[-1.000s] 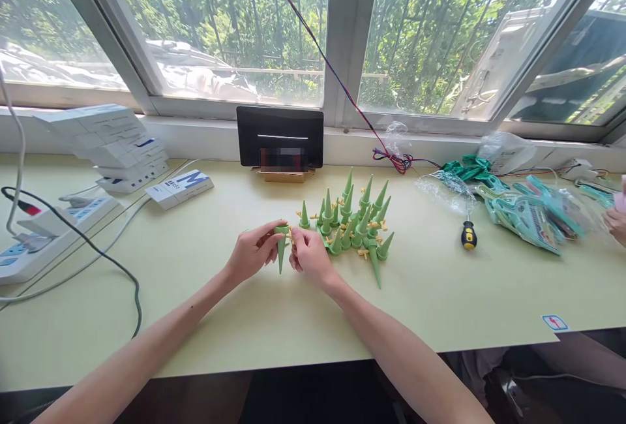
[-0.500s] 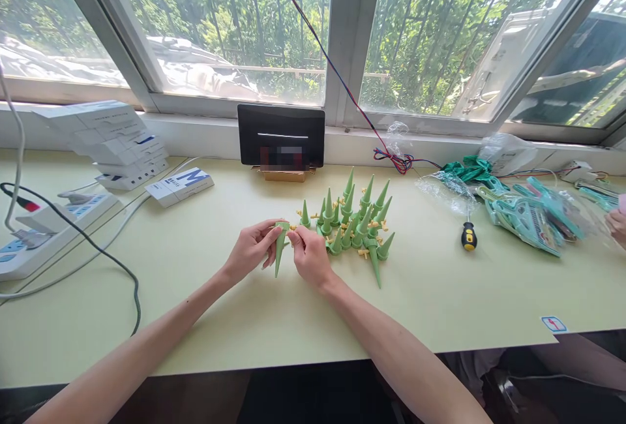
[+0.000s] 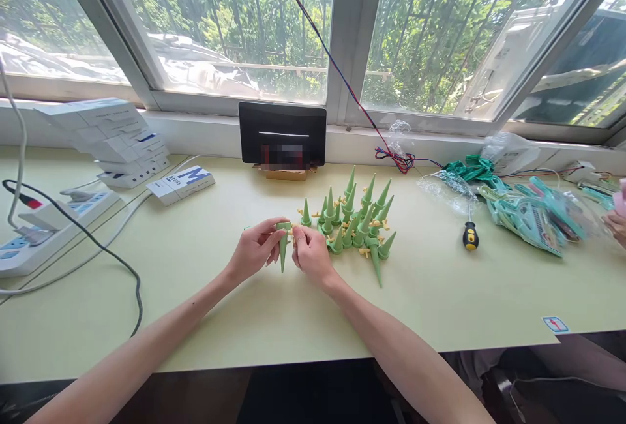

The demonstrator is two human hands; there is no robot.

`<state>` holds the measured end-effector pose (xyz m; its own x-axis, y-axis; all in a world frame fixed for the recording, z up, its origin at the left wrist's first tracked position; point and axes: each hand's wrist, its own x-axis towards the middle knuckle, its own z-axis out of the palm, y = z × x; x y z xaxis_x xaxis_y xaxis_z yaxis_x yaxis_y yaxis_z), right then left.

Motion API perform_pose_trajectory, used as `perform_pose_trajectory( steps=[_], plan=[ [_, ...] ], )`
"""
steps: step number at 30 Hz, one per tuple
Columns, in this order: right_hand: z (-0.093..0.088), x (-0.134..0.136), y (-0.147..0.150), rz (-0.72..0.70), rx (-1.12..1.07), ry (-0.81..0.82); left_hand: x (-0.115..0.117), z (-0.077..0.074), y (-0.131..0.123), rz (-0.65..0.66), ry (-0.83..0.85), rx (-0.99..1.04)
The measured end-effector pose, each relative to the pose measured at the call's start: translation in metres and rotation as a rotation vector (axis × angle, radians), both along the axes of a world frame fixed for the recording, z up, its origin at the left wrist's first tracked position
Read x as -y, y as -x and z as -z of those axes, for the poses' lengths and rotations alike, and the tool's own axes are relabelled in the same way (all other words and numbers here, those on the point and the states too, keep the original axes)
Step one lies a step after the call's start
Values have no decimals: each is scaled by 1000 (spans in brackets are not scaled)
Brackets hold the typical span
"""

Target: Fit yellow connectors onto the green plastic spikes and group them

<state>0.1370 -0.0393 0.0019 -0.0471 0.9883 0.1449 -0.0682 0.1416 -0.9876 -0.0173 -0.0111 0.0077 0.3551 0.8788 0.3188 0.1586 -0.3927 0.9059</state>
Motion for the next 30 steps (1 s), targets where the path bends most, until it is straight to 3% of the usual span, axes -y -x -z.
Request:
perform_pose_trajectory(
  steps=[7, 10, 17, 23, 30],
  plan=[
    [1, -3, 0, -95, -195, 157, -1, 3, 1, -32, -200, -97],
    [2, -2, 0, -96, -202, 162, -2, 4, 1, -27, -208, -92],
    [5, -2, -1, -8, -3, 36, -3, 2, 0, 37, 62, 40],
    [1, 2, -2, 108, 257, -123, -3, -4, 0, 94, 177, 89],
    [6, -1, -5, 144, 349, -281, -5, -6, 2, 159, 332, 137]
  ],
)
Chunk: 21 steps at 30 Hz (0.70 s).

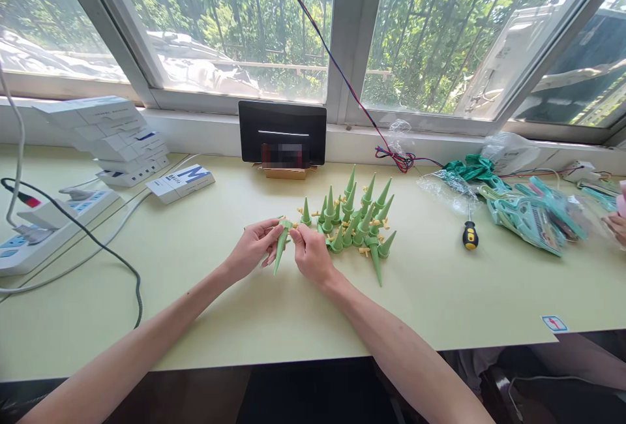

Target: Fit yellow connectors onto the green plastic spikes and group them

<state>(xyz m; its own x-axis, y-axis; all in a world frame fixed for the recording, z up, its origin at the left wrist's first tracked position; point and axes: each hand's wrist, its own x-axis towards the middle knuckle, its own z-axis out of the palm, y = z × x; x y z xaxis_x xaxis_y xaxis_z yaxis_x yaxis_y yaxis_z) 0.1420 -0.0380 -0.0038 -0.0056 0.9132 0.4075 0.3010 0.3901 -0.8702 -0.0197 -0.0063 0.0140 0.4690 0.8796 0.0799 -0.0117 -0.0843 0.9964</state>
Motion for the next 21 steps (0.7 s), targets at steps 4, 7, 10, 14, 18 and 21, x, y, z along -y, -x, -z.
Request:
perform_pose_trajectory(
  steps=[4, 7, 10, 14, 18, 21],
  plan=[
    [2, 0, 1, 6, 15, -5, 0, 0, 0, 2, -3, 1],
    [0, 2, 2, 12, -15, 33, 0, 1, 0, -9, -45, -9],
    [-2, 3, 3, 12, -64, 90, 0, 4, -1, -33, -107, -20],
    [-2, 3, 5, -75, -243, 267, 1, 8, -2, -85, -215, -61],
    [-3, 0, 6, -190, -491, 427, 2, 12, -2, -103, -330, -124],
    [-6, 0, 5, -227, -600, 509, 2, 13, -1, -107, -404, -166]
  ],
)
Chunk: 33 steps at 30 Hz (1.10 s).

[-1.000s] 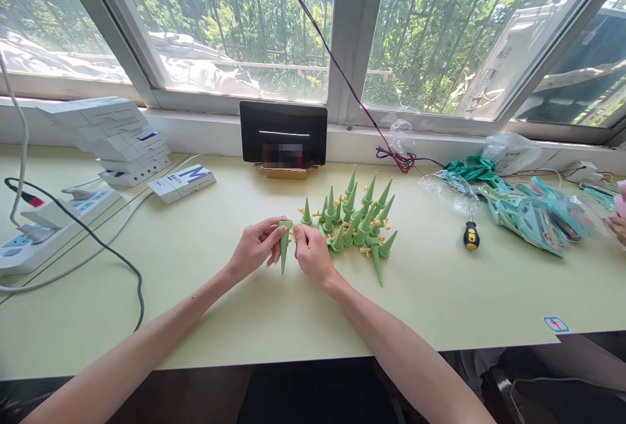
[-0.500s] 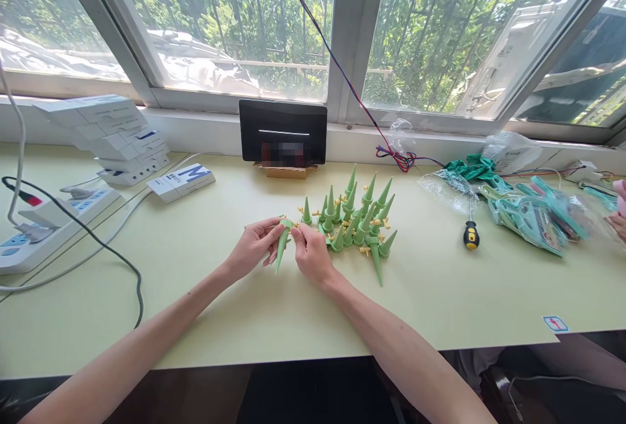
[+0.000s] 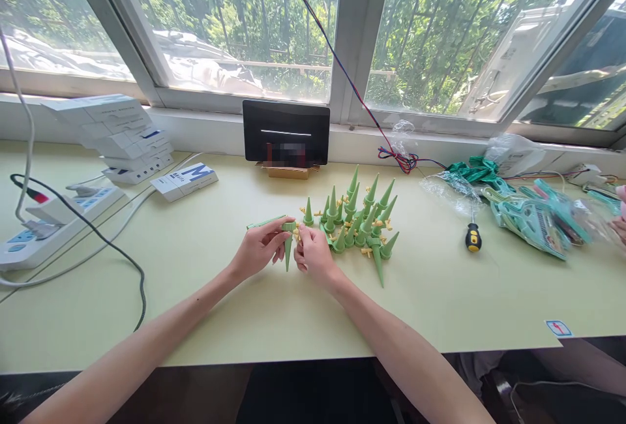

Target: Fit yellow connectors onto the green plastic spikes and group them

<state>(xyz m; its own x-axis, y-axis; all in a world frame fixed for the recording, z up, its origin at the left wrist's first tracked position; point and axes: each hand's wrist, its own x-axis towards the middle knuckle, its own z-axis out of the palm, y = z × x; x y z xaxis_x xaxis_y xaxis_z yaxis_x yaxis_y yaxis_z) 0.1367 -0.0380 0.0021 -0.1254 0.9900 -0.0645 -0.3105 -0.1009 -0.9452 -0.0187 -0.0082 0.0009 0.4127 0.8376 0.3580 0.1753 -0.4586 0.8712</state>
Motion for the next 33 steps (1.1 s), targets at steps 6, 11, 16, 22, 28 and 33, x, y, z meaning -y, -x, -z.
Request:
perform_pose_trajectory(
  steps=[6, 11, 16, 22, 28, 33],
  plan=[
    [-3, -1, -2, -50, -101, 88, 0, 0, 0, -26, -81, -46],
    [-1, -1, -1, -3, -1, 13, 0, -1, -2, 1, 44, 43],
    [2, -1, -2, 74, 247, -161, 3, -7, -4, 41, 196, 159],
    [4, 1, -4, 236, 586, -426, 4, -11, -3, 99, 339, 226],
    [6, -1, -5, 270, 679, -647, 1, -12, -4, 170, 516, 310],
    [4, 0, -5, 266, 672, -625, 1, -12, -4, 158, 490, 302]
  ],
)
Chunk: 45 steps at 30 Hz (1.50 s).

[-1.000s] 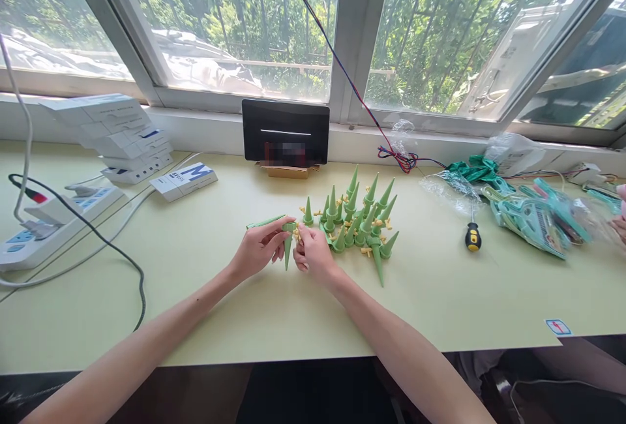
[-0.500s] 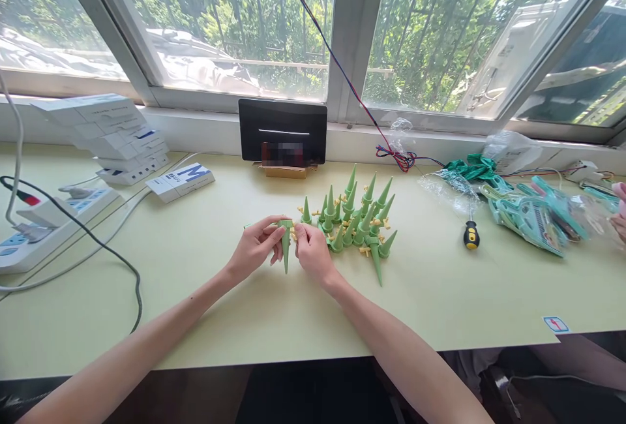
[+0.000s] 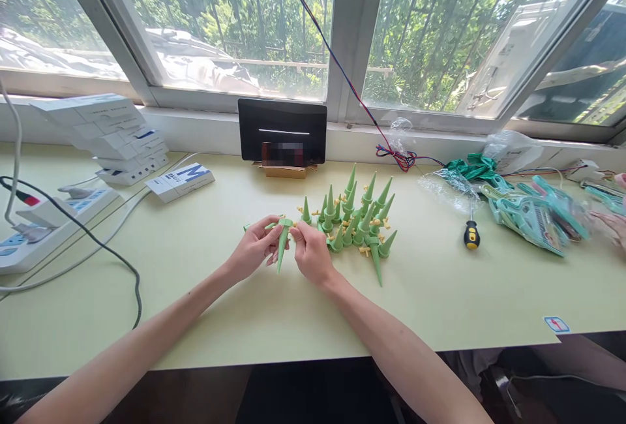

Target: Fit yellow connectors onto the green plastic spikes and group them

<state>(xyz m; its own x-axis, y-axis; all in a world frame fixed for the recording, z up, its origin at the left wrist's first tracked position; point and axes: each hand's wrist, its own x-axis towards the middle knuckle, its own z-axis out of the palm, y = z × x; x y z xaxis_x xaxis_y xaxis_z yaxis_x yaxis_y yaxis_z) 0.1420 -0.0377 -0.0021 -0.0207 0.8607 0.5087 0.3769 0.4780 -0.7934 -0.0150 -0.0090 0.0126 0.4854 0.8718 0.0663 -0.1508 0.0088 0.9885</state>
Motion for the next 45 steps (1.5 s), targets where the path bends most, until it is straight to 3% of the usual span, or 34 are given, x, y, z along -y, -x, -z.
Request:
perform_pose_trajectory(
  steps=[7, 14, 21, 27, 35, 41, 45],
  plan=[
    [-4, 3, 2, 6, -123, 213, 1, 4, 0, -52, -205, -86],
    [-2, 1, 4, -186, -463, 516, 1, 12, 0, -135, -344, -193],
    [-8, 0, 2, -314, -646, 631, 3, 14, 1, -223, -555, -310],
    [-2, -1, 1, -245, -531, 557, 5, 12, 0, -166, -421, -260],
    [-2, 2, 1, -17, -105, 231, 2, 8, 0, -54, -195, -106],
    [-2, 3, 2, 4, -70, 166, 1, 6, 1, -36, -179, -89],
    [-1, 2, 2, -26, -136, 239, 2, 6, 1, -64, -236, -115]
  ],
)
